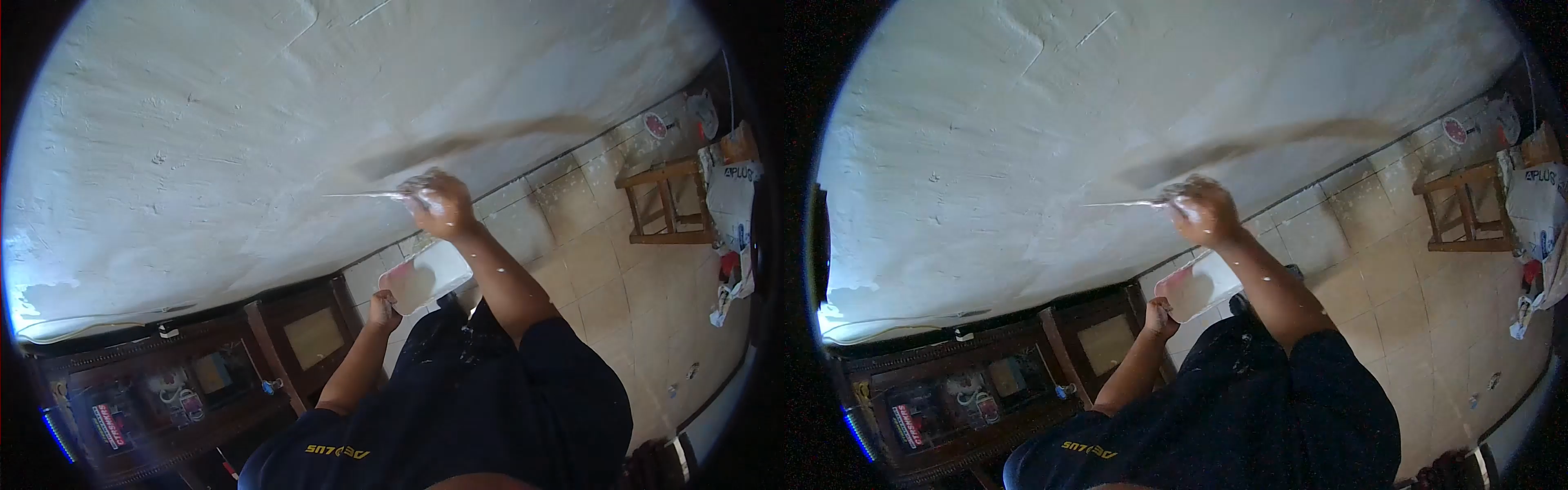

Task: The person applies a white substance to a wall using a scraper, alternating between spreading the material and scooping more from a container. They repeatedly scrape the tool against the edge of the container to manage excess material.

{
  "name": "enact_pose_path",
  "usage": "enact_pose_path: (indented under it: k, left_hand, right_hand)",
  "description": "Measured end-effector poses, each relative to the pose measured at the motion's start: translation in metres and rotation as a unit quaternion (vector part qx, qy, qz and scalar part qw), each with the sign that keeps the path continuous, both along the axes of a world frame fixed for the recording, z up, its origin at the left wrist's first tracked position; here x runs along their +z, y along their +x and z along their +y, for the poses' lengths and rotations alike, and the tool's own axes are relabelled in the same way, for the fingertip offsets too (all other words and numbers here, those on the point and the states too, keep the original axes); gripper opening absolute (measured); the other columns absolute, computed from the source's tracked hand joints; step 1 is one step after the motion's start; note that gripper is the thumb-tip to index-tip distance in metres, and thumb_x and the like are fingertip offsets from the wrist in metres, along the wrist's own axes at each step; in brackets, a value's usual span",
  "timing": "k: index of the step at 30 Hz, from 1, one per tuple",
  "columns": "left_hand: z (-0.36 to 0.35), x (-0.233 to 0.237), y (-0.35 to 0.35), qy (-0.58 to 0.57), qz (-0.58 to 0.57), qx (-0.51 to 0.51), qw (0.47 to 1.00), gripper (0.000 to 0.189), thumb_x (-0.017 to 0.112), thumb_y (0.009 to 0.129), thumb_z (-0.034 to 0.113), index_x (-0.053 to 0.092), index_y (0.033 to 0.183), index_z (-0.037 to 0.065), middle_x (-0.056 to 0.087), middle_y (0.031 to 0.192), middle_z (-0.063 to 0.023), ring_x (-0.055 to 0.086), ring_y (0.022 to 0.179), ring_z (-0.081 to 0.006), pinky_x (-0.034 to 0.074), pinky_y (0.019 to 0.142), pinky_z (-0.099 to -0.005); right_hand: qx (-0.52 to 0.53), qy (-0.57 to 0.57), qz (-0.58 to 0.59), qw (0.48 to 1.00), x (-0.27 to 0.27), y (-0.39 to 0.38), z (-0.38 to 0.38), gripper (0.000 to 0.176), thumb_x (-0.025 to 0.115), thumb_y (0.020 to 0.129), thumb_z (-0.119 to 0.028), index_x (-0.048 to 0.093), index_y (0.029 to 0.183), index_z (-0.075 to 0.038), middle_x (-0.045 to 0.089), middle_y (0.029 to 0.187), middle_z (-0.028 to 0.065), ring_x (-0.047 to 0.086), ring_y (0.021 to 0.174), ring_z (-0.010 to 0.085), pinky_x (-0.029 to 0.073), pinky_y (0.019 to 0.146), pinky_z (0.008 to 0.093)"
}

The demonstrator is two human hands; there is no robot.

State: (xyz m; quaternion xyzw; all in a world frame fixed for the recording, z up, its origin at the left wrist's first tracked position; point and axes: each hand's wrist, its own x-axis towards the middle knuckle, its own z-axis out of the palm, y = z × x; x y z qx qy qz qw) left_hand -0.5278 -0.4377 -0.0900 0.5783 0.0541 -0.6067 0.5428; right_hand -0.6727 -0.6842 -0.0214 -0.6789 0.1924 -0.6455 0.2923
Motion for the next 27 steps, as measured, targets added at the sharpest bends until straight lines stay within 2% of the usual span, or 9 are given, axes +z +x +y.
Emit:
enact_pose_path:
  k: [5, 7, 12, 13, 15, 19, 25, 26, 27]
  left_hand:
    - [0.008, 0.017, 0.004, 0.014, -0.019, 0.04, 0.999, 0.038, 0.042, 0.063, 0.009, 0.056, 0.095, -0.008, 0.058, 0.1, -0.0191, 0.056, 0.096, -0.0337, 0.045, 0.088, -0.0412]
    - [0.011, 0.027, 0.002, -0.001, -0.024, 0.049, 0.999, 0.031, 0.042, 0.063, 0.008, 0.058, 0.086, -0.006, 0.059, 0.093, -0.0176, 0.057, 0.09, -0.0324, 0.046, 0.084, -0.041]
    - [0.014, 0.033, -0.001, -0.003, -0.018, 0.07, 0.997, 0.033, 0.042, 0.061, 0.009, 0.057, 0.087, -0.007, 0.059, 0.094, -0.0178, 0.057, 0.091, -0.0322, 0.046, 0.086, -0.0401]
    - [0.016, 0.028, 0.001, 0.002, -0.01, 0.068, 0.998, 0.034, 0.042, 0.061, 0.009, 0.057, 0.088, -0.006, 0.059, 0.093, -0.0174, 0.057, 0.091, -0.0318, 0.045, 0.086, -0.0393]
    - [0.023, 0.013, 0.006, 0.012, -0.003, 0.065, 0.998, 0.034, 0.042, 0.061, 0.009, 0.057, 0.089, -0.006, 0.059, 0.093, -0.0169, 0.057, 0.09, -0.0314, 0.045, 0.087, -0.0385]
    - [0.02, -0.01, 0.003, 0.017, -0.002, 0.056, 0.998, 0.035, 0.043, 0.063, 0.008, 0.055, 0.094, -0.004, 0.059, 0.09, -0.0134, 0.058, 0.089, -0.0278, 0.045, 0.085, -0.0364]
    - [0.028, -0.022, 0.007, 0.012, 0.032, 0.041, 0.999, 0.047, 0.044, 0.061, 0.01, 0.054, 0.104, -0.006, 0.058, 0.101, -0.0157, 0.056, 0.097, -0.029, 0.044, 0.089, -0.0371]
    - [0.025, -0.016, 0.006, 0.006, 0.043, 0.04, 0.998, 0.049, 0.043, 0.061, 0.01, 0.053, 0.106, -0.006, 0.058, 0.102, -0.0164, 0.056, 0.097, -0.0298, 0.044, 0.089, -0.0375]
    - [0.028, -0.017, 0.009, 0.01, 0.036, 0.031, 0.999, 0.053, 0.042, 0.06, 0.011, 0.051, 0.109, -0.007, 0.058, 0.104, -0.0172, 0.055, 0.098, -0.0311, 0.043, 0.089, -0.0383]
  right_hand:
    - [-0.024, 0.32, -0.21, 0.923, -0.029, -0.026, -0.048, 0.013, 0.065, 0.071, -0.003, 0.061, 0.083, -0.003, 0.062, 0.077, 0.0125, 0.061, 0.069, 0.0262, 0.049, 0.063, 0.0333]
    - [-0.128, 0.412, -0.11, 0.895, -0.064, -0.096, -0.073, 0.01, 0.062, 0.074, 0.001, 0.062, 0.084, 0.001, 0.063, 0.078, 0.0082, 0.06, 0.069, 0.015, 0.048, 0.06, 0.0294]
    - [-0.175, 0.166, -0.007, 0.97, -0.051, -0.107, -0.035, 0.013, 0.064, 0.076, -0.002, 0.063, 0.088, 0.002, 0.064, 0.081, 0.0088, 0.062, 0.076, 0.0151, 0.049, 0.067, 0.0271]
    - [0.064, 0.347, -0.248, 0.902, -0.09, -0.059, -0.014, 0.013, 0.064, 0.075, -0.002, 0.064, 0.088, -0.002, 0.065, 0.081, 0.0087, 0.063, 0.077, 0.0194, 0.05, 0.068, 0.0295]
    - [0.031, 0.068, -0.046, 0.996, -0.03, -0.003, 0.015, 0.013, 0.066, 0.069, -0.002, 0.063, 0.08, -0.008, 0.066, 0.082, 0.0085, 0.062, 0.072, 0.024, 0.049, 0.063, 0.0353]
    - [0.08, -0.007, 0.073, 0.994, -0.013, 0.092, 0.057, 0.018, 0.066, 0.069, -0.011, 0.065, 0.087, -0.008, 0.065, 0.085, 0.0103, 0.062, 0.076, 0.0277, 0.05, 0.07, 0.0398]
    - [-0.183, 0.094, 0.094, 0.974, -0.042, -0.032, -0.056, 0.018, 0.064, 0.069, -0.005, 0.065, 0.087, -0.007, 0.065, 0.084, 0.0094, 0.062, 0.076, 0.0263, 0.05, 0.064, 0.0346]
    - [-0.358, -0.07, 0.258, 0.895, -0.051, -0.076, -0.076, 0.018, 0.064, 0.071, -0.004, 0.065, 0.089, -0.005, 0.066, 0.083, 0.0109, 0.063, 0.073, 0.0258, 0.05, 0.065, 0.0331]
    - [-0.212, 0.303, 0.066, 0.927, -0.054, -0.112, -0.085, 0.015, 0.064, 0.074, -0.004, 0.065, 0.088, -0.002, 0.066, 0.084, 0.012, 0.062, 0.073, 0.0235, 0.049, 0.068, 0.0308]
